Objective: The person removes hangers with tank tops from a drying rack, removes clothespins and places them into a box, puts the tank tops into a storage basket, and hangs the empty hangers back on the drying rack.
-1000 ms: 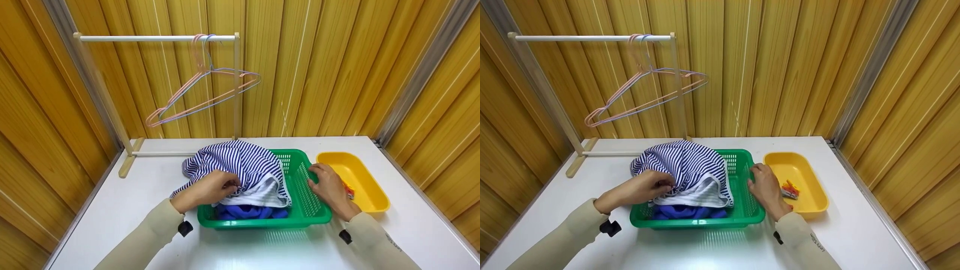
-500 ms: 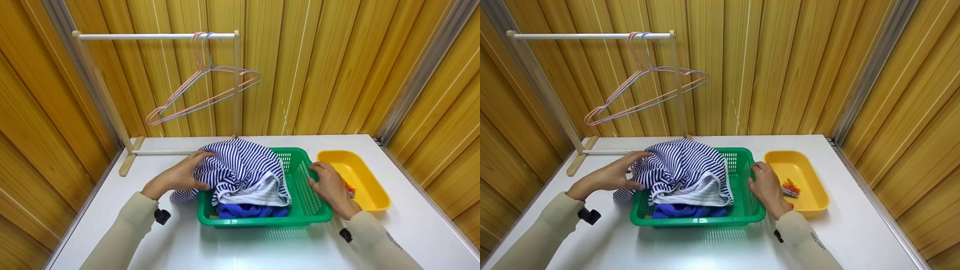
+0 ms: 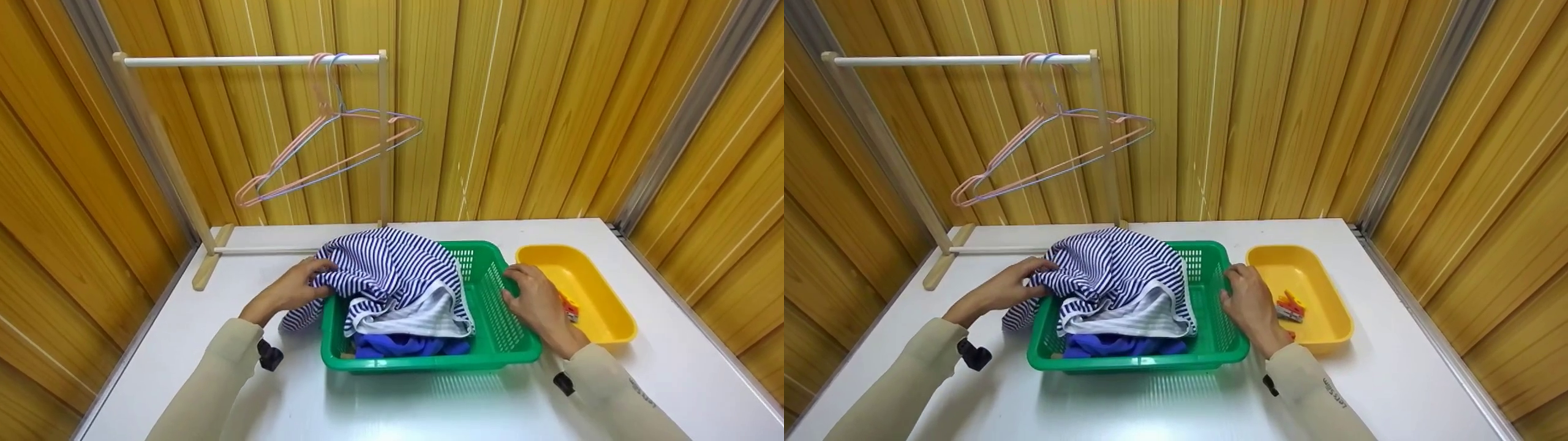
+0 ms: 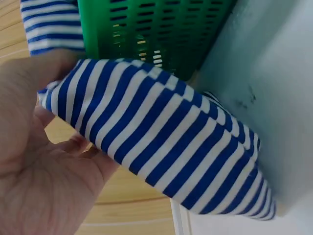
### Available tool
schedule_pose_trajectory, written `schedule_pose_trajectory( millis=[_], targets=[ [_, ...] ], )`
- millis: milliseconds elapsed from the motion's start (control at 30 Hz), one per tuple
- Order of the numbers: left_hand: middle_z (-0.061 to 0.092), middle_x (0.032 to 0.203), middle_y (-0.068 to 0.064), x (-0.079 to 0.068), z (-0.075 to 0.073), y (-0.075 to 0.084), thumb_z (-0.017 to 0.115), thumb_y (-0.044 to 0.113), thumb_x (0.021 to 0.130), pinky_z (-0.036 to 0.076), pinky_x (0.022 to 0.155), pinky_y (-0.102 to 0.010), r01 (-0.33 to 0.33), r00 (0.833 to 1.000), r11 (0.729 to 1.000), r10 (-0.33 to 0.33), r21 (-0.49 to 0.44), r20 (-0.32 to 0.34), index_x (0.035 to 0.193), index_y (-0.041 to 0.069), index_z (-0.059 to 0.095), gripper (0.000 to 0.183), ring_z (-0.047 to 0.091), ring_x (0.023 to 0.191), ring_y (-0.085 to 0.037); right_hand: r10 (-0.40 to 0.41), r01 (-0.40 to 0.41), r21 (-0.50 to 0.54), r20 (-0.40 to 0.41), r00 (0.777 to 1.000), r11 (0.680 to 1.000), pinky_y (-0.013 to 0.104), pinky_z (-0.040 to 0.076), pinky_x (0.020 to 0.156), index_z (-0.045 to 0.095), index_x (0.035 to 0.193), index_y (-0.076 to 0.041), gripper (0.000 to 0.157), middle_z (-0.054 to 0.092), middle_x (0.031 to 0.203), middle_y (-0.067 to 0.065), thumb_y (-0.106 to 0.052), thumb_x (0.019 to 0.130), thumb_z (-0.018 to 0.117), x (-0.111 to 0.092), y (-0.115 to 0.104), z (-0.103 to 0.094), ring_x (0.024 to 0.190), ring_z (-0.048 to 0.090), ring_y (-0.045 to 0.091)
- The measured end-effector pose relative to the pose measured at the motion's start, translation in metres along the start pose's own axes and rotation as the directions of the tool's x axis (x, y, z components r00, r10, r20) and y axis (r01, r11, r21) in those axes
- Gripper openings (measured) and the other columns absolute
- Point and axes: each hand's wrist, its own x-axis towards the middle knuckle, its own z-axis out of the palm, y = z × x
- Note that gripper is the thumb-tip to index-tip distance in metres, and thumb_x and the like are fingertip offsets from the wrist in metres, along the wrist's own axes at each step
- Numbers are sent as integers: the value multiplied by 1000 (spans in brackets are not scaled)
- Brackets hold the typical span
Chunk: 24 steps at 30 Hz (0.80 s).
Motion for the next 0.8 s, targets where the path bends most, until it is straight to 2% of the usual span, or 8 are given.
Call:
schedule_pose_trajectory(
  millis=[167,267,333,500,567,633,700,800],
  targets=[
    [64,120,-19,6,4,7,63,2,87,43,104,-55,-52,993,997,57,53,-103,119,2,65,32,59,116,-37,-2,3,12,-8,1000,1000,54,46,101,68,111,7,33,65,117,22,-7,82,76,0,-1,0,109,59,39],
    [66,114,-19,8,3,12,64,-3,84,46,101,-52,-68,976,996,79,60,-205,112,0,67,29,61,111,-35,0,0,13,-3,1000,1000,54,46,101,67,112,7,33,65,118,22,-8,83,76,0,-1,0,110,59,39],
    [67,110,-18,10,0,18,65,-5,82,48,99,-51,-80,955,995,93,56,-283,108,-1,68,27,62,107,-34,1,0,14,-6,1000,1000,54,46,101,67,112,7,34,65,119,22,-8,83,76,-1,-1,-1,110,59,40],
    [66,102,-15,14,-12,45,64,-7,80,50,93,-46,-113,881,992,125,54,-457,101,0,69,23,63,100,-30,-8,8,13,-15,1000,1000,54,47,100,68,111,7,34,65,118,22,-8,82,77,-1,0,0,109,59,39],
    [66,100,-14,15,-15,60,64,-7,80,51,91,-44,-137,850,989,148,60,-505,100,0,69,22,63,97,-29,-11,11,12,-15,1000,1000,54,47,100,68,111,7,34,65,117,22,-9,82,77,-1,0,0,109,59,39],
    [64,99,-13,15,-17,76,64,-8,79,52,89,-43,-164,831,985,172,63,-529,100,0,70,23,63,95,-28,-11,11,16,-10,1000,1000,54,47,100,67,111,7,34,65,117,23,-9,82,76,-1,0,0,109,59,39],
    [64,99,-13,15,-15,91,63,-9,78,52,87,-42,-202,829,977,209,70,-518,101,1,69,26,63,95,-28,-5,5,16,-1,1000,1000,55,46,100,67,112,7,34,64,118,23,-10,83,75,-1,1,-1,110,59,40],
    [61,103,-13,13,-5,107,62,-9,77,52,85,-39,-248,865,966,256,76,-431,105,3,68,31,60,95,-25,7,-7,20,10,1000,1000,56,46,101,66,114,7,35,64,120,24,-10,85,74,-1,1,-1,111,58,40]
  ],
)
